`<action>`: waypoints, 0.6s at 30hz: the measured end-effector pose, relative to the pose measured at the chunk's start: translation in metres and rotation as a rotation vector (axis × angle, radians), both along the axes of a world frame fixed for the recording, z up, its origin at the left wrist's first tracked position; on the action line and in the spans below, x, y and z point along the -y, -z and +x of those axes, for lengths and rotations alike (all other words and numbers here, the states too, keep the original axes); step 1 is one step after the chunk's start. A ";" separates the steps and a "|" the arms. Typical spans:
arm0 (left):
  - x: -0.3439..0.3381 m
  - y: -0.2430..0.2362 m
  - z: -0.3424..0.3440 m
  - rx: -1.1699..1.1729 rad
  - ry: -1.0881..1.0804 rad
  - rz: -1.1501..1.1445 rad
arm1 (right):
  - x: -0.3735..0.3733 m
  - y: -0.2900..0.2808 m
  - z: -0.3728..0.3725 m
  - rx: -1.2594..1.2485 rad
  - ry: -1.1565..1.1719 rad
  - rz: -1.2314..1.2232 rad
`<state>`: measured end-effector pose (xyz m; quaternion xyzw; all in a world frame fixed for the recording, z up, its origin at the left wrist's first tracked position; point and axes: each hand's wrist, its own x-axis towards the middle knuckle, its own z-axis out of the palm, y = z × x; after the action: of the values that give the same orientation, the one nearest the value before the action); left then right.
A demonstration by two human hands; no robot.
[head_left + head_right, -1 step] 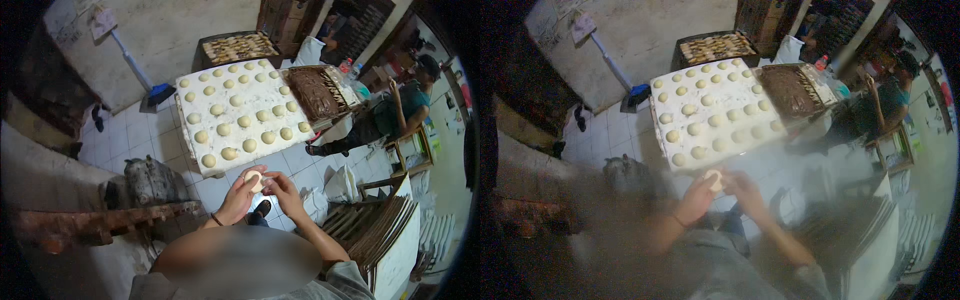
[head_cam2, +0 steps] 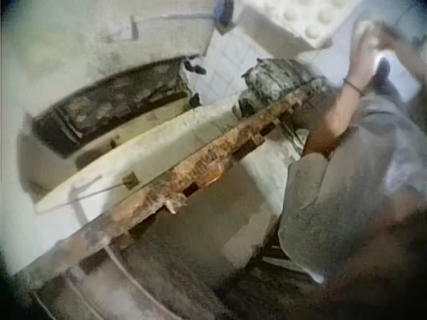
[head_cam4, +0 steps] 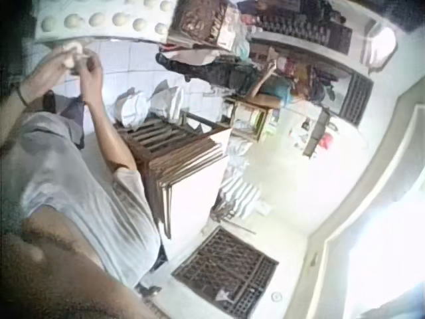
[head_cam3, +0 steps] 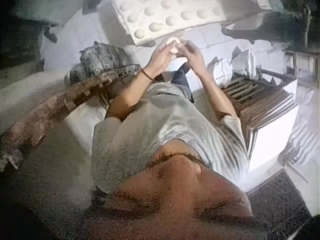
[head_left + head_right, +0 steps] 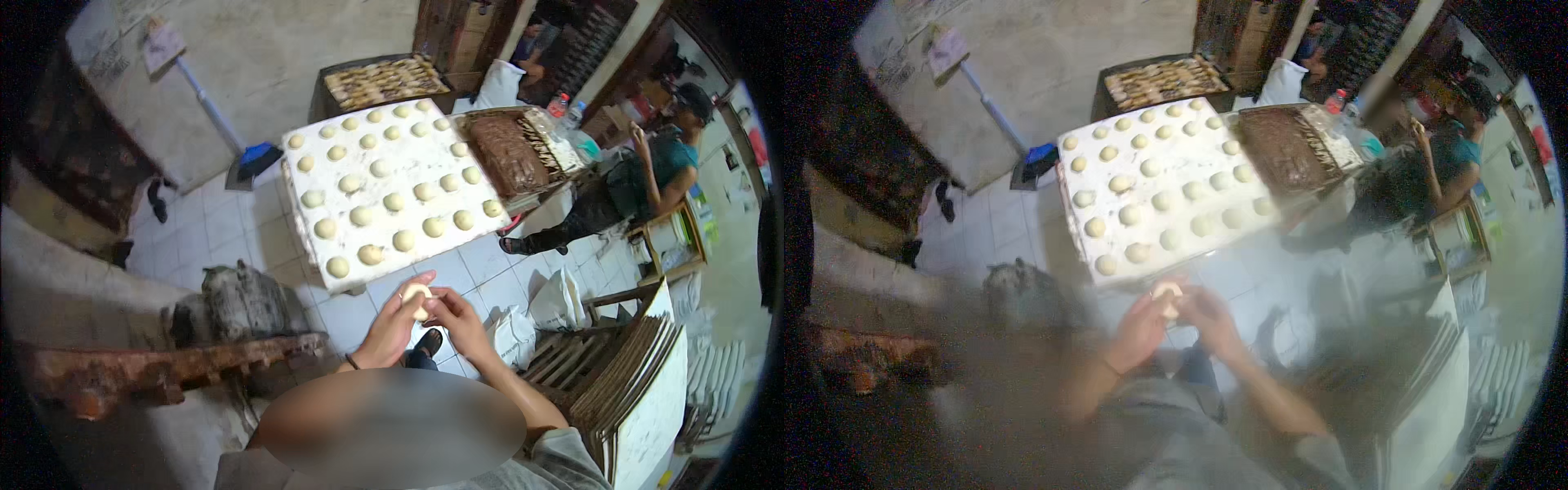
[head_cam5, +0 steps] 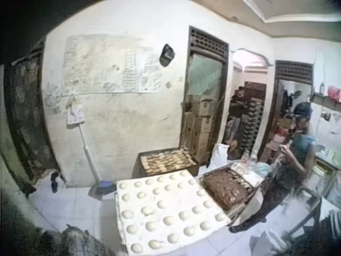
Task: The person prepares dough buns by flattening small balls of dough by hand, scooping a dark filling into the center with a spoon, and pinching the edges closed to seal them.
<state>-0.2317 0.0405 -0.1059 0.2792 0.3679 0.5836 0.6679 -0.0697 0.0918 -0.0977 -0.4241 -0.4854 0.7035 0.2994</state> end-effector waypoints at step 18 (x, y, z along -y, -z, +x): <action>0.046 -0.022 -0.020 -0.737 -0.037 -0.035 | 0.046 0.009 0.018 0.116 -0.123 0.084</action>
<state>-0.2513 -0.0055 -0.0835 0.4525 0.5987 0.4496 0.4844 -0.0513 0.0461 -0.1070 -0.4207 -0.5561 0.6739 0.2444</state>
